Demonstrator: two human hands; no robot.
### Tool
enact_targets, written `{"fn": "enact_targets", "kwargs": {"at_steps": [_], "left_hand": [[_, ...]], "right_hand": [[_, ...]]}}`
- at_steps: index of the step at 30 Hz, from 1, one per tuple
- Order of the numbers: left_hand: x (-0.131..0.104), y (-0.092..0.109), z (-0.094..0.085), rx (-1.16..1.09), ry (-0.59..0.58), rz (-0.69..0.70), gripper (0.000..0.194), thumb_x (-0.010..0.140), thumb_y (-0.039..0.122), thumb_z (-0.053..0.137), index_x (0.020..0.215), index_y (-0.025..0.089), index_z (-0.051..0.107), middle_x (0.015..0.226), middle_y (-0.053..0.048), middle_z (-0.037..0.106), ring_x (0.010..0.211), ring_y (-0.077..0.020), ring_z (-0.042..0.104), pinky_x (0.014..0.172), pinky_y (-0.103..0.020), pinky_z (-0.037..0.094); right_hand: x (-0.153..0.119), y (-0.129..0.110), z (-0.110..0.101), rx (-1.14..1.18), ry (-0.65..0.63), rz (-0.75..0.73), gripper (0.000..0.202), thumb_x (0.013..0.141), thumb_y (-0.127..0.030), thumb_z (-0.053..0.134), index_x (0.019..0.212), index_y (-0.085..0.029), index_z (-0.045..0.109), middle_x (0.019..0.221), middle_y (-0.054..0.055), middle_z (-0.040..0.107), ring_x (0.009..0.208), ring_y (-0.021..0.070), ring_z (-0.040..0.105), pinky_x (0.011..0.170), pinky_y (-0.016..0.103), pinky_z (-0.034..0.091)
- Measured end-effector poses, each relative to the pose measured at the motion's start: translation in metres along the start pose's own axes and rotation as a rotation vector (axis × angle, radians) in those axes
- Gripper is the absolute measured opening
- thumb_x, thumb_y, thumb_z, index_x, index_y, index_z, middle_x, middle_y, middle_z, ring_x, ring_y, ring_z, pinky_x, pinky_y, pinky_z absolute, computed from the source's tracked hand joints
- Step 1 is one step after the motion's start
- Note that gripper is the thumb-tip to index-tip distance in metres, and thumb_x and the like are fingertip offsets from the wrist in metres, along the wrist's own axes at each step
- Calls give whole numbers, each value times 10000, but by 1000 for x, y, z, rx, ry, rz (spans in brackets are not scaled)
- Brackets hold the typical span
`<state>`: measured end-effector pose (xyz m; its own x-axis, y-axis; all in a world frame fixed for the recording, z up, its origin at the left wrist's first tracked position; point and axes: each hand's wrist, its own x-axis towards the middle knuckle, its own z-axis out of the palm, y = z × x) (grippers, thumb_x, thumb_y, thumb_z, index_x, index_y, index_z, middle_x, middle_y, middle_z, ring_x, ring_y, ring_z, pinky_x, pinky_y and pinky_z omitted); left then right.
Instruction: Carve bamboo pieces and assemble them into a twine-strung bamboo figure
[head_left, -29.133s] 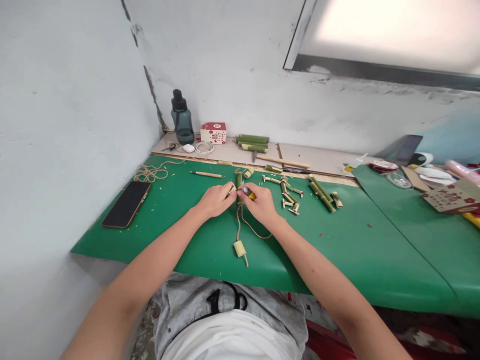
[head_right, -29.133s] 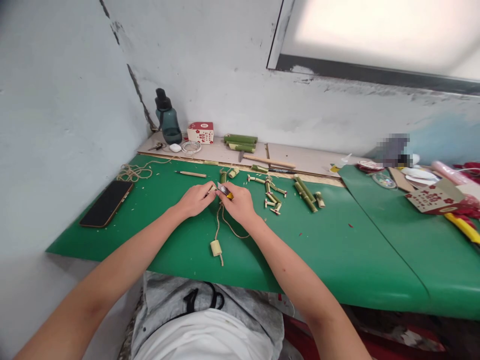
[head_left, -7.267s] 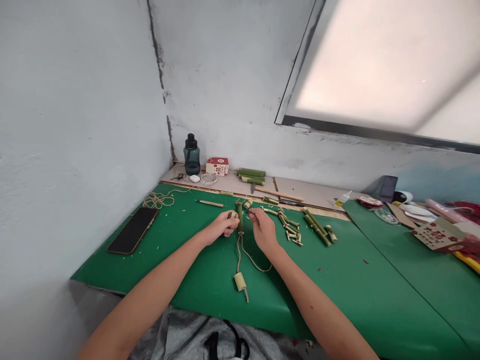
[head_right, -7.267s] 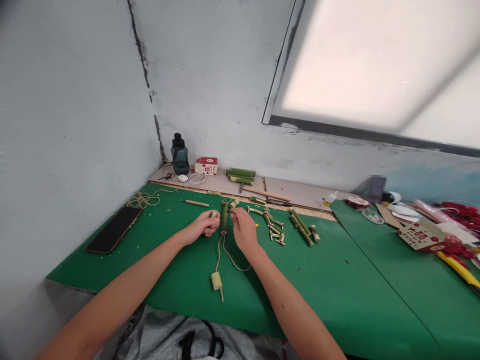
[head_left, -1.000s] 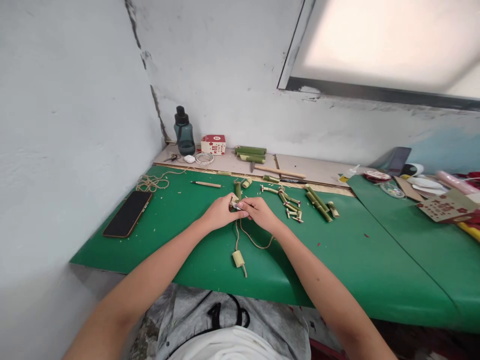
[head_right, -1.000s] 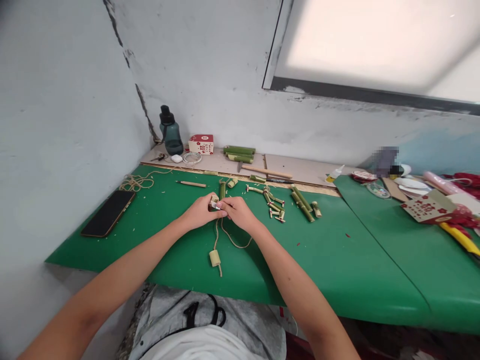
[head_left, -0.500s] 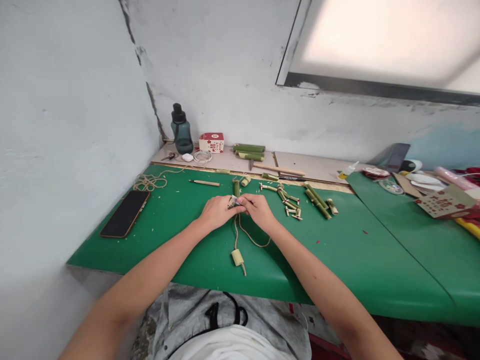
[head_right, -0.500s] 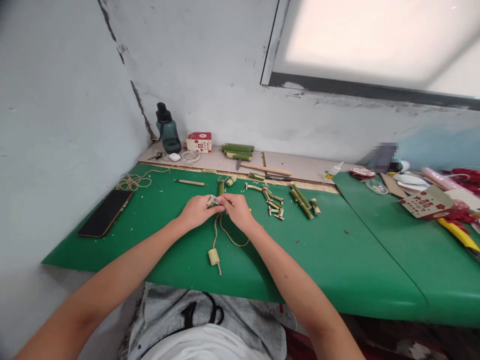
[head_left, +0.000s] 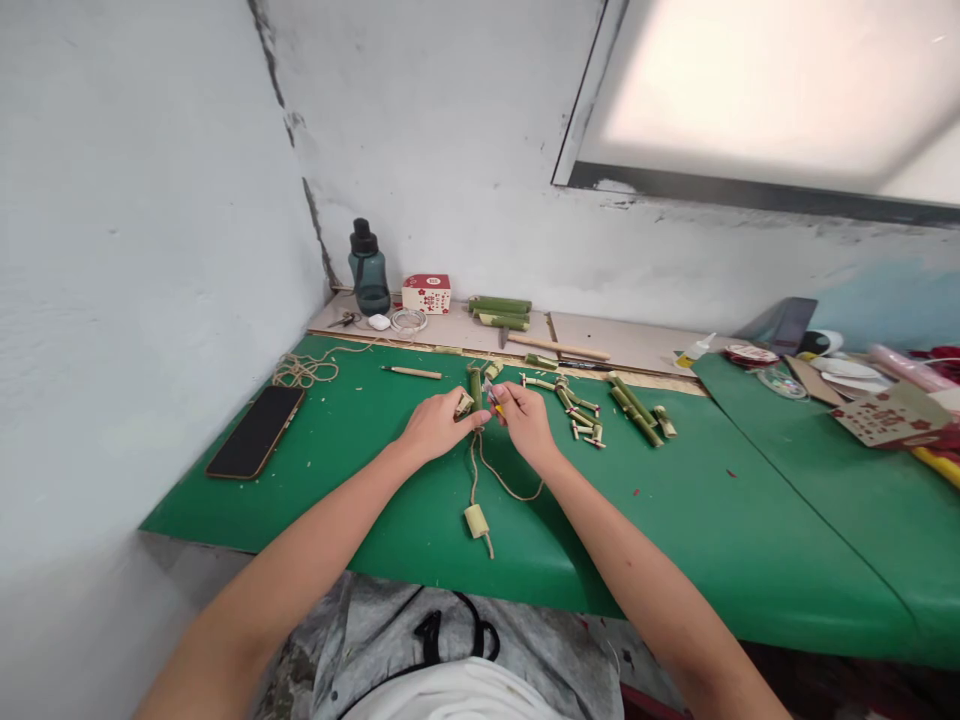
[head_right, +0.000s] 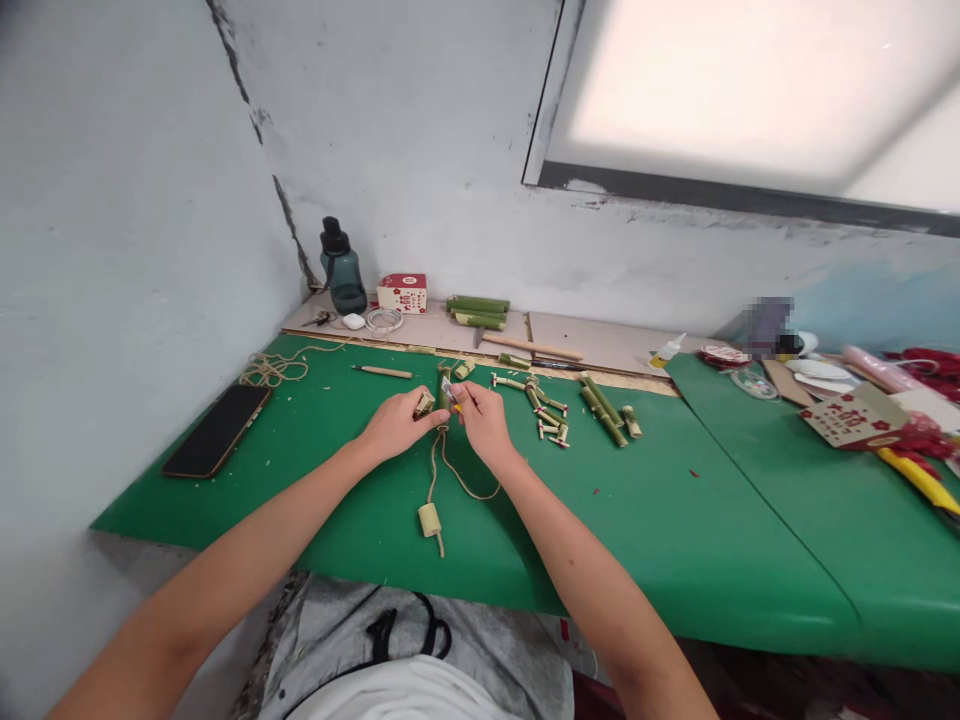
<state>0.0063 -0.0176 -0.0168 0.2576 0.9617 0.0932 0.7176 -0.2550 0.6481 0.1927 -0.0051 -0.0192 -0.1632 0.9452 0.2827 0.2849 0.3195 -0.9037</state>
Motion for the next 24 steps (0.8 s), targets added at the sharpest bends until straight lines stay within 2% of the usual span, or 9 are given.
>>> {"fn": "enact_targets", "kwargs": {"at_steps": [8,15,24], "left_hand": [[1,-5,0,22,8,51,440,1037,575,278,859,239,499,736,-29,610,713,-225,585,620,-298,273],[2,-7,0,69,5,79,450,1046,565,269,864,238,518,735,-38,627,710,-233,601,611,-305,272],[4,-8,1,174,-13,81,438,1045,553,300,903,238,568,805,-62,689,768,-257,648,603,-315,268]], "right_hand": [[0,2,0,9,-33,15,565,946,-703,497,737,-187,588,623,0,542,528,123,453,525,271,355],[0,11,2,-91,-93,-24,543,978,-666,469,773,-186,617,641,3,572,569,133,490,551,259,372],[0,9,2,-133,-82,-41,578,975,-690,441,731,-191,601,610,6,571,561,140,498,551,262,373]]}}
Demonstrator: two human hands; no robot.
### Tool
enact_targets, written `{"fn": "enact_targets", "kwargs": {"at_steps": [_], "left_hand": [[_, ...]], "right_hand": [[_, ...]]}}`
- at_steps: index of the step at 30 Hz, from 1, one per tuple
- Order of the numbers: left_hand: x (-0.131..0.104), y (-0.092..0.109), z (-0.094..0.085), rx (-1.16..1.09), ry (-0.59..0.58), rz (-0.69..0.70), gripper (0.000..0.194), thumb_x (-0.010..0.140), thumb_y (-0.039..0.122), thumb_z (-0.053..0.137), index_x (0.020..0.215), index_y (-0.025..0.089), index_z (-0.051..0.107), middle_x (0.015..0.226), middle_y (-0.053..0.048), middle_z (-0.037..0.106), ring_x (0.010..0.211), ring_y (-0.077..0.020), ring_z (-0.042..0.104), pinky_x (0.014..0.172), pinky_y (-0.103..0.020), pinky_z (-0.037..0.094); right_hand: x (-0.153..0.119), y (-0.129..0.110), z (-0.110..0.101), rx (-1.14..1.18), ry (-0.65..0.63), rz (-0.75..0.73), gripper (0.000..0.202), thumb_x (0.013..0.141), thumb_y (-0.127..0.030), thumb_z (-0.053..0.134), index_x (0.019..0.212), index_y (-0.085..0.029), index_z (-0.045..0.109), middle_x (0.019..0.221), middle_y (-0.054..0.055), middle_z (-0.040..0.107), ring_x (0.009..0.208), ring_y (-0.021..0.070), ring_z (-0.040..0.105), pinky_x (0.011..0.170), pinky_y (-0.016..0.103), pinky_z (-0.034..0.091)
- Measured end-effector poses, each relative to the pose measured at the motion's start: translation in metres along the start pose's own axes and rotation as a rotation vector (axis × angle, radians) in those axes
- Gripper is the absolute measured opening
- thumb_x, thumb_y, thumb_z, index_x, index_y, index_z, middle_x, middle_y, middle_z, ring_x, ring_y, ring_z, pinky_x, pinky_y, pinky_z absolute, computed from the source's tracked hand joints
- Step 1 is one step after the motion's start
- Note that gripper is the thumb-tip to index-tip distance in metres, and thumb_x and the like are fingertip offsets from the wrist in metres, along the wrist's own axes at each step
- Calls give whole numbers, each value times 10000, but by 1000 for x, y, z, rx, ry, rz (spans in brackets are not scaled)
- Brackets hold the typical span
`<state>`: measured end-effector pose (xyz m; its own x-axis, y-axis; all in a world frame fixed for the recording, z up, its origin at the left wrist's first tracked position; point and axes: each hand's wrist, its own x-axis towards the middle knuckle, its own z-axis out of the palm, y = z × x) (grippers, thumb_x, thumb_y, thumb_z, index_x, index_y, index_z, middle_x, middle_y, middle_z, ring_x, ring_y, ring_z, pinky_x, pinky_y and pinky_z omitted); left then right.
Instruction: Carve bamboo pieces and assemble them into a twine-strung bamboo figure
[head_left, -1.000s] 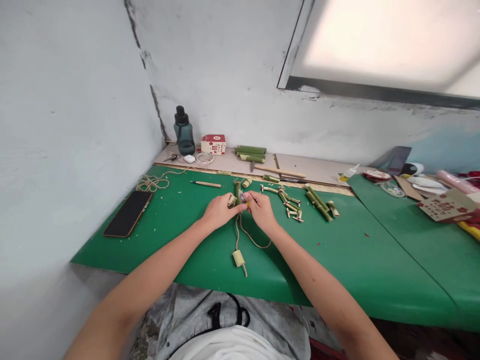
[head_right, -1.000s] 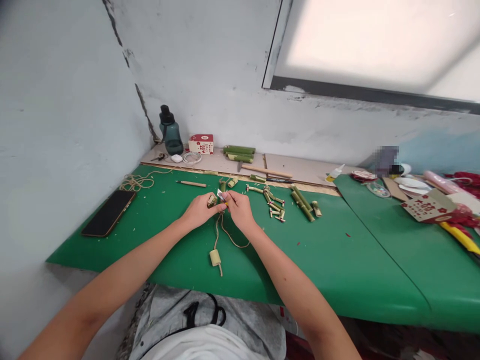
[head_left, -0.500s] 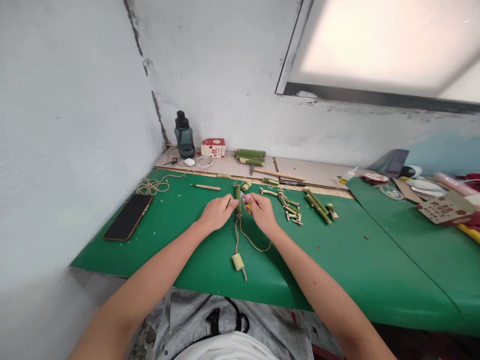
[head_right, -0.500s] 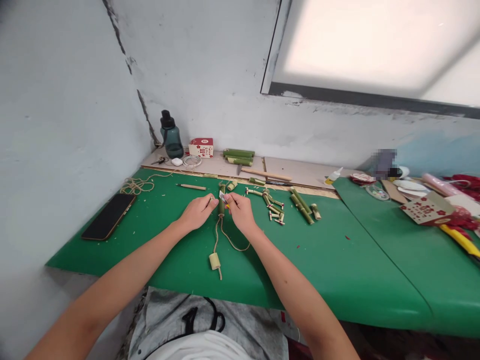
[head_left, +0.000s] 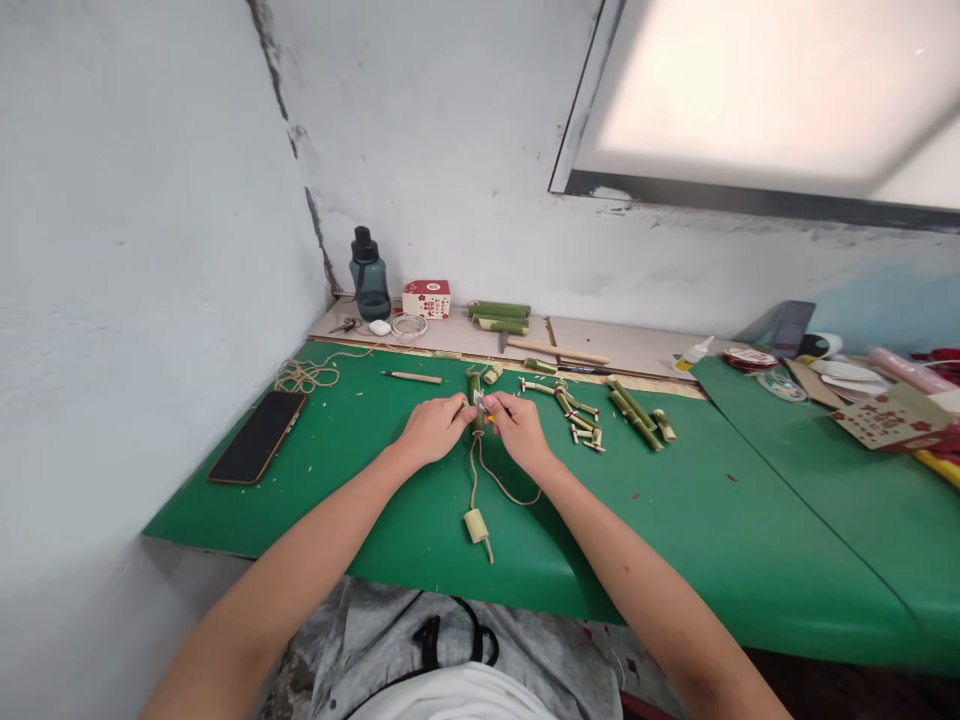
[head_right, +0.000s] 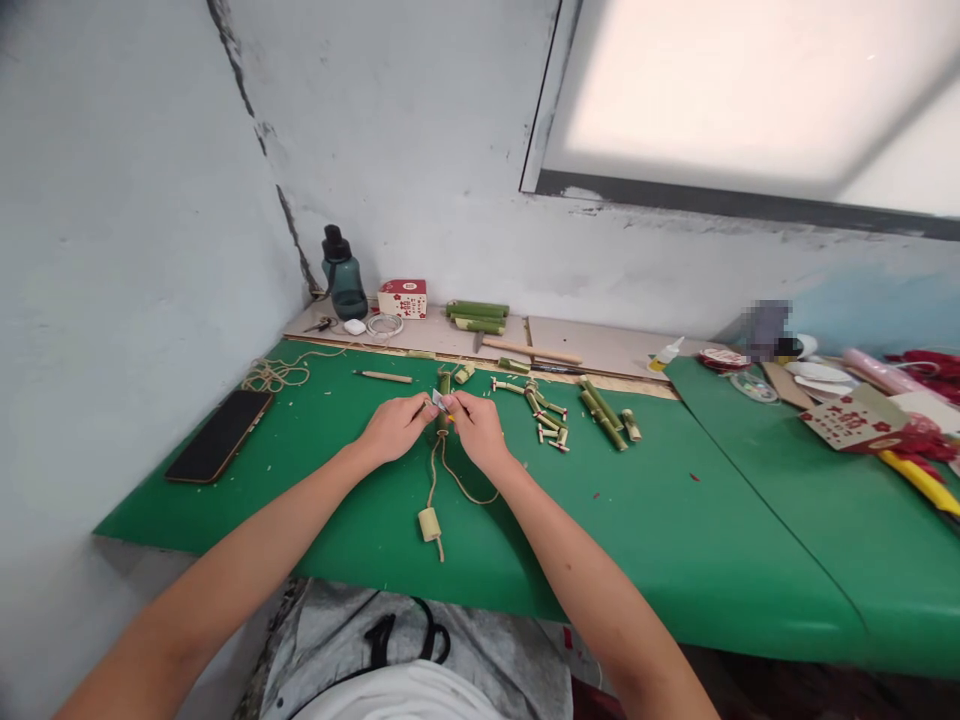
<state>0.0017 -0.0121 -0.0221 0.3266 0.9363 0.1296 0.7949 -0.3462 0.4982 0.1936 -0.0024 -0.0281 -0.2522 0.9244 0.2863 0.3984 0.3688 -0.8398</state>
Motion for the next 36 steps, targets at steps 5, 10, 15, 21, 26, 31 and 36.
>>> {"fn": "enact_targets", "kwargs": {"at_steps": [5,10,15,21,26,31,36], "left_hand": [[0,0,0,-15,25,4,434,1040,565,306,909,240,562,779,-50,670,761,-251,637,614,-311,278],[-3,-1,-1,-142,78,-1,426,1039,583,283,958,244,528,796,-27,645,753,-233,609,636,-305,301],[-5,-1,-3,-189,110,25,337,1065,443,244,1115,247,513,876,-28,652,789,-226,610,691,-307,350],[-2,-1,-3,-218,149,-29,356,995,564,452,1113,235,521,826,-14,627,707,-200,587,633,-294,331],[-1,0,-2,-209,207,-47,302,917,526,604,972,249,500,704,35,538,633,-171,537,585,-277,294],[-1,0,-4,-210,241,-18,261,877,427,670,932,248,488,721,45,529,628,-150,509,590,-268,292],[-1,-1,-6,-206,263,23,219,879,391,685,977,238,562,827,23,601,671,-142,525,622,-266,326]], "right_hand": [[0,0,0,13,7,1,559,982,-670,450,751,-189,614,633,8,587,556,137,499,560,266,376],[0,-3,-1,14,19,0,560,983,-669,447,741,-189,604,632,10,586,563,140,507,567,269,376],[0,-3,0,-1,19,-6,547,990,-652,445,728,-193,587,627,11,581,572,141,496,573,268,370],[0,-4,0,-19,14,-16,546,996,-637,435,733,-190,606,616,7,574,566,140,498,568,268,359],[0,-3,1,-10,33,-16,527,1000,-610,451,732,-189,620,576,-14,538,538,129,483,567,265,354],[-1,-6,2,10,82,-2,506,996,-597,467,754,-186,634,612,-7,563,543,128,472,562,269,348],[-3,-12,2,4,116,6,516,995,-601,464,730,-185,613,589,-11,525,563,131,463,566,268,332]]}}
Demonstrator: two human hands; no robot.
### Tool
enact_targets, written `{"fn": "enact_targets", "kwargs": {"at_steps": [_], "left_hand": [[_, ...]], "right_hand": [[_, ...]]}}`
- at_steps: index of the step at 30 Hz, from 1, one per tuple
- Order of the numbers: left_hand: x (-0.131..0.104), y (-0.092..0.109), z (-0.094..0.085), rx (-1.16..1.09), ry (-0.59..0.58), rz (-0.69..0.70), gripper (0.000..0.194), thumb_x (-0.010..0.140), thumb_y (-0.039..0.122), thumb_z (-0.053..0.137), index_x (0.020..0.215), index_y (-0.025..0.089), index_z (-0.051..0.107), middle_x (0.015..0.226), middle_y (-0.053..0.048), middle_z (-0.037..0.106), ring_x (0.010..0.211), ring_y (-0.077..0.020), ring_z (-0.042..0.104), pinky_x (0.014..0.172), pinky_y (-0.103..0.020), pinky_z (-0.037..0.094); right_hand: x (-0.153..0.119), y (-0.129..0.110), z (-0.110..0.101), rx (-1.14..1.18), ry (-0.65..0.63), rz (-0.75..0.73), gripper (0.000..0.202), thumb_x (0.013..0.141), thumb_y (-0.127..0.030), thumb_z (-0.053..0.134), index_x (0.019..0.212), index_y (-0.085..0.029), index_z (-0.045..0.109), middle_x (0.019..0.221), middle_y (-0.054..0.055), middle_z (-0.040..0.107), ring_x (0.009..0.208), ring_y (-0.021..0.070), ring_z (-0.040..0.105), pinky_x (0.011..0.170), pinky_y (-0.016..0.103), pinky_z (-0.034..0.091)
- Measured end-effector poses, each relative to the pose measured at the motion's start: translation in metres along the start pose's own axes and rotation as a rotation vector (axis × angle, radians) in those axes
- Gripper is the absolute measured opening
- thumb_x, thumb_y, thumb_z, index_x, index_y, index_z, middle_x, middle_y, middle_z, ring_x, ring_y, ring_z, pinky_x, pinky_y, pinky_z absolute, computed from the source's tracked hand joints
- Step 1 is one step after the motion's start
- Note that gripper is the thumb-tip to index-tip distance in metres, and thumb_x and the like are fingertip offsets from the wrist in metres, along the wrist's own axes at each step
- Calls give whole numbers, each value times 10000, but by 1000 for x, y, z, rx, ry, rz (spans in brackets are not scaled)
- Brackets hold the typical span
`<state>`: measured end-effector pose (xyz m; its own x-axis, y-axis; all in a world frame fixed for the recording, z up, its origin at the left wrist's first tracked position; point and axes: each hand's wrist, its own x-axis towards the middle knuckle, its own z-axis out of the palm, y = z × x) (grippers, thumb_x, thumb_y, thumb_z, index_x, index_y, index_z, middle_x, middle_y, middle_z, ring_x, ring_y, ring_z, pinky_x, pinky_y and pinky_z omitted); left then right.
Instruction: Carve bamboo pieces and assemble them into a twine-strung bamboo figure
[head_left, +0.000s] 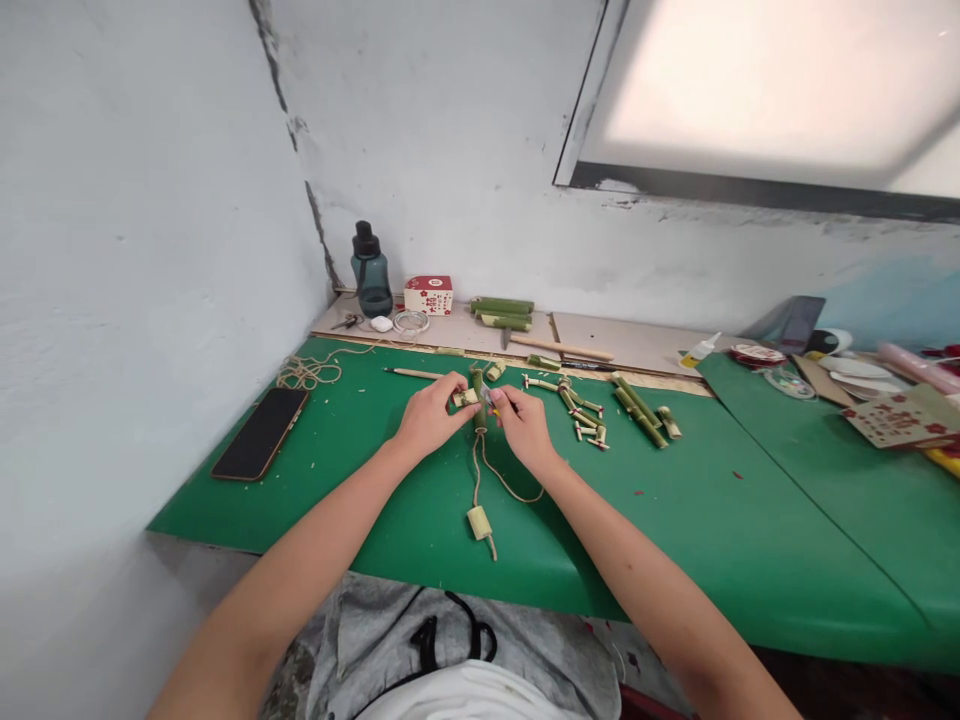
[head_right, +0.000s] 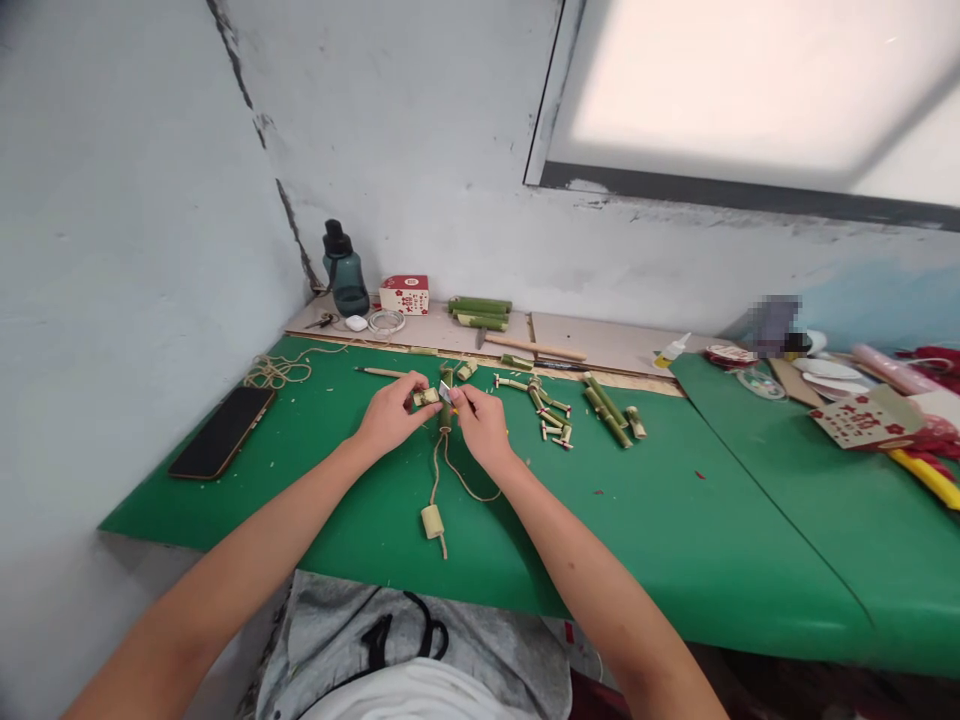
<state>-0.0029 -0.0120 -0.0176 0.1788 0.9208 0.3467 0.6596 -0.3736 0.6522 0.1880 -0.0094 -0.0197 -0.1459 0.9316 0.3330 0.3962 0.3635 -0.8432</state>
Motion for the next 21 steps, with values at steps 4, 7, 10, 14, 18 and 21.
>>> {"fn": "enact_targets", "kwargs": {"at_steps": [4,7,10,14,18,21], "left_hand": [[0,-2,0,1,12,33,248,907,427,668,1056,232,630,910,-4,646,704,-148,546,640,-274,347],[1,-4,0,-2,-10,63,338,960,530,577,1055,218,663,895,-21,647,716,-160,555,657,-285,358],[1,-5,0,8,-53,71,476,1009,598,426,915,197,665,796,-32,626,724,-182,563,652,-298,341],[0,-4,0,-13,-60,59,448,1028,572,392,1036,206,650,845,-38,662,752,-193,592,672,-300,353],[-2,-4,1,-57,-65,18,365,1015,550,444,1145,233,568,782,2,633,655,-170,554,638,-291,341],[-1,-6,4,-231,-63,-34,336,1005,558,459,1076,232,500,794,9,645,614,-144,537,607,-275,353]], "right_hand": [[0,0,0,10,5,5,520,994,-610,462,721,-188,592,584,-14,511,569,131,453,566,268,328],[0,1,-1,24,8,7,492,988,-598,486,751,-186,611,605,-16,520,579,129,451,573,268,332],[1,2,-2,34,15,2,447,979,-577,514,799,-185,632,646,-13,538,601,131,461,583,269,338],[1,2,-3,22,36,-11,386,967,-547,541,852,-190,630,669,-15,533,603,132,454,585,273,329],[0,2,-3,-4,43,-27,339,957,-518,553,880,-196,625,685,-15,539,615,136,453,592,276,329],[0,2,-2,-35,39,-43,308,946,-490,563,883,-196,630,709,-12,569,638,141,478,618,277,346]]}}
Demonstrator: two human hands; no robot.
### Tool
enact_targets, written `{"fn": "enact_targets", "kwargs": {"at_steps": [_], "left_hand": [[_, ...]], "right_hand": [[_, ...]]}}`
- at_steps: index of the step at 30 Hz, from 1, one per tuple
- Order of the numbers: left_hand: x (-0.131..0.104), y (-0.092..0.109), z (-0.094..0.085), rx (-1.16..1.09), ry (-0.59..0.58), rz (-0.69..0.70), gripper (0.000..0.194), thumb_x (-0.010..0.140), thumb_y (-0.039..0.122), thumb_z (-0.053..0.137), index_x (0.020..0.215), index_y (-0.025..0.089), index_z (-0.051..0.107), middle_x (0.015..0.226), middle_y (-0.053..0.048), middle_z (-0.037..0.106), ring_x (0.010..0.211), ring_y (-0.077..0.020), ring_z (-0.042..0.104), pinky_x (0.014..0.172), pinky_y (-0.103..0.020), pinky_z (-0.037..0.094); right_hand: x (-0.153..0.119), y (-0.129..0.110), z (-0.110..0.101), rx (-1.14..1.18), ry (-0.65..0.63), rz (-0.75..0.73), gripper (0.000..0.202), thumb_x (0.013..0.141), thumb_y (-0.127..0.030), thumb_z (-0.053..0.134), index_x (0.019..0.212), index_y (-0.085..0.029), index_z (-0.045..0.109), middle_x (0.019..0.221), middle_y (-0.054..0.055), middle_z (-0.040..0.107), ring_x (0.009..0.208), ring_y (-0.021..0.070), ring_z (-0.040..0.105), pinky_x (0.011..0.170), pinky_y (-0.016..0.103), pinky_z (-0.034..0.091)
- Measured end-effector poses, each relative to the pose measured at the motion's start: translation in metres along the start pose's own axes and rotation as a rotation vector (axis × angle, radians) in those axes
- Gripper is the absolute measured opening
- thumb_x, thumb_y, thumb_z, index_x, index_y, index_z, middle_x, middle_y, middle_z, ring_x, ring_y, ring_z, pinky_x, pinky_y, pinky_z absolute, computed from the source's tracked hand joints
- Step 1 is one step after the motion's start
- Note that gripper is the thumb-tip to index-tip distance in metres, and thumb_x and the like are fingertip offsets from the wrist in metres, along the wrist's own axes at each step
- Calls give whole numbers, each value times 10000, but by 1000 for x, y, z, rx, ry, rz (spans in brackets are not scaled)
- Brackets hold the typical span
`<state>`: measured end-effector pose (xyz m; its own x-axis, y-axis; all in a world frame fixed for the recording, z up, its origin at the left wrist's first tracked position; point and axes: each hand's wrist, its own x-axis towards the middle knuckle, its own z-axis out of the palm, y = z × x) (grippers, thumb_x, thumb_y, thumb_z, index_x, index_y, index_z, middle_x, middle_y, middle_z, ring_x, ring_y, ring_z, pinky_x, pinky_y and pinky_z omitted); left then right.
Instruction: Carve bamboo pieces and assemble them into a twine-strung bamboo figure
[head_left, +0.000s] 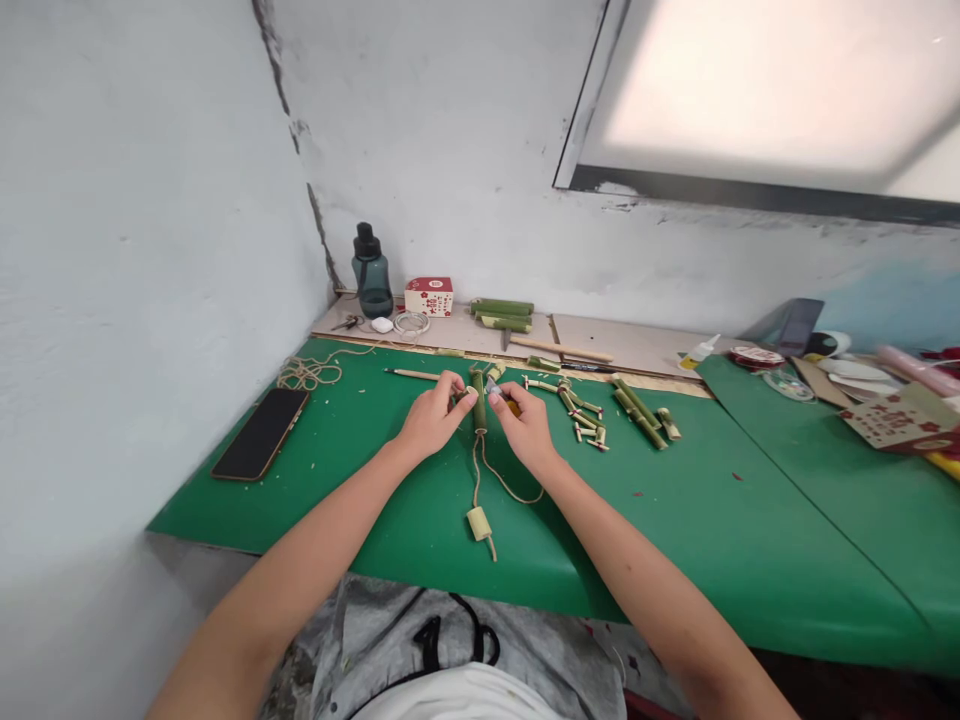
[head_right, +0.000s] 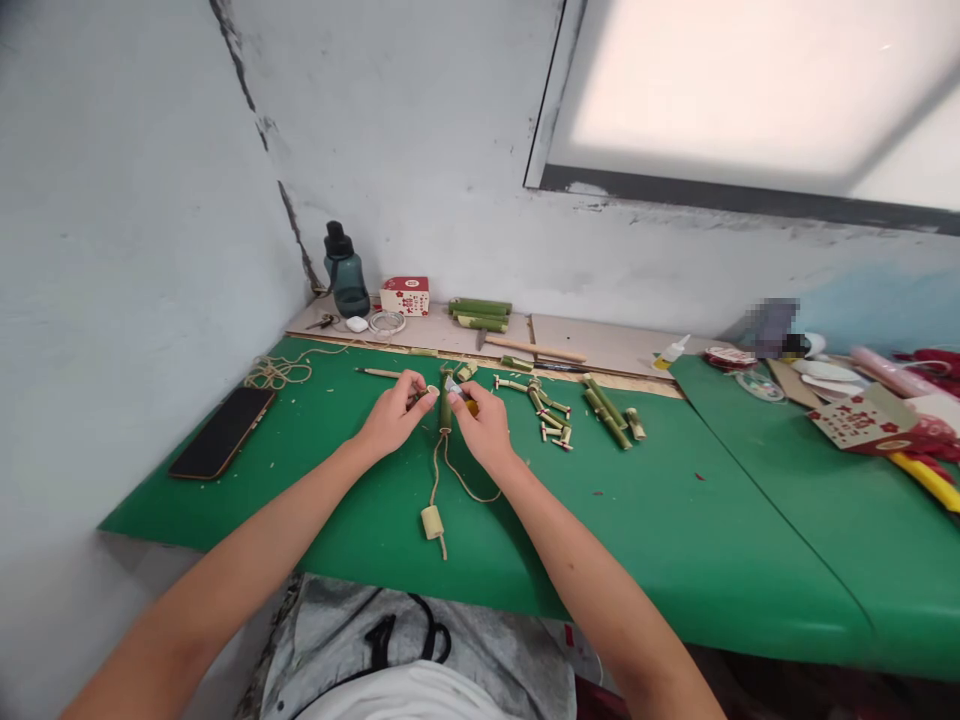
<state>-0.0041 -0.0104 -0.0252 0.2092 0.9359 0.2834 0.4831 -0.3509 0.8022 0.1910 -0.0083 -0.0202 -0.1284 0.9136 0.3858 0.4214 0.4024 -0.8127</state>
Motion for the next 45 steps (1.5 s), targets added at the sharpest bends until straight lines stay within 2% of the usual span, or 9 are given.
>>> {"fn": "enact_targets", "kwargs": {"at_steps": [5,8,12,18,21,28,34,39,45], "left_hand": [[7,-7,9,-451,8,-119,407,963,584,525,1145,222,486,757,34,596,502,-90,465,510,-238,363],[11,-7,13,-585,-9,-141,438,924,629,562,985,195,544,764,34,520,489,-59,437,474,-227,335],[12,-4,13,-719,-52,-218,466,875,647,609,885,205,465,844,21,556,484,-47,458,471,-223,342],[9,2,9,-862,-176,-330,333,819,406,625,1067,201,538,779,48,474,497,-58,410,484,-231,335],[8,4,8,-911,-223,-353,270,740,287,570,988,193,521,799,43,477,502,-54,410,498,-242,352],[6,1,11,-816,-307,-390,259,751,267,611,957,209,465,687,77,431,507,-66,408,517,-238,357],[1,0,10,-770,-419,-273,366,816,383,714,1000,215,445,729,76,446,549,-68,426,518,-229,357],[1,-8,17,-639,-416,-225,492,853,624,680,974,218,430,694,81,398,544,-80,389,489,-232,332],[0,-8,18,-415,-334,-149,522,868,705,602,921,207,457,673,64,413,560,-91,394,519,-241,323]], "right_hand": [[0,1,2,-85,-8,-3,220,889,-417,626,878,-197,636,796,3,642,708,156,536,677,279,387],[0,3,3,-131,-28,-10,214,902,-408,612,890,-197,643,823,12,659,725,161,549,693,281,392],[-1,5,3,-198,-61,-28,247,932,-425,583,932,-191,659,837,28,673,726,169,557,687,281,389],[-1,4,1,-331,-116,-55,276,973,-417,538,1012,-184,678,878,55,705,722,178,572,688,282,382],[-1,3,-1,-391,-135,-71,301,992,-425,511,1035,-178,677,875,67,707,718,185,569,673,284,362],[-1,0,-2,-464,-239,-132,265,1014,-394,483,947,-193,643,851,59,696,721,185,562,641,280,298],[-3,-5,-2,-446,-277,-164,257,1025,-326,438,934,-198,640,885,67,718,764,190,597,667,272,326],[-3,-7,-4,-498,-338,-154,175,936,-185,477,874,-205,639,843,59,722,734,193,607,648,274,315],[0,-8,-10,-516,-393,-140,191,945,-200,478,833,-208,633,800,57,710,708,188,601,638,268,304]]}}
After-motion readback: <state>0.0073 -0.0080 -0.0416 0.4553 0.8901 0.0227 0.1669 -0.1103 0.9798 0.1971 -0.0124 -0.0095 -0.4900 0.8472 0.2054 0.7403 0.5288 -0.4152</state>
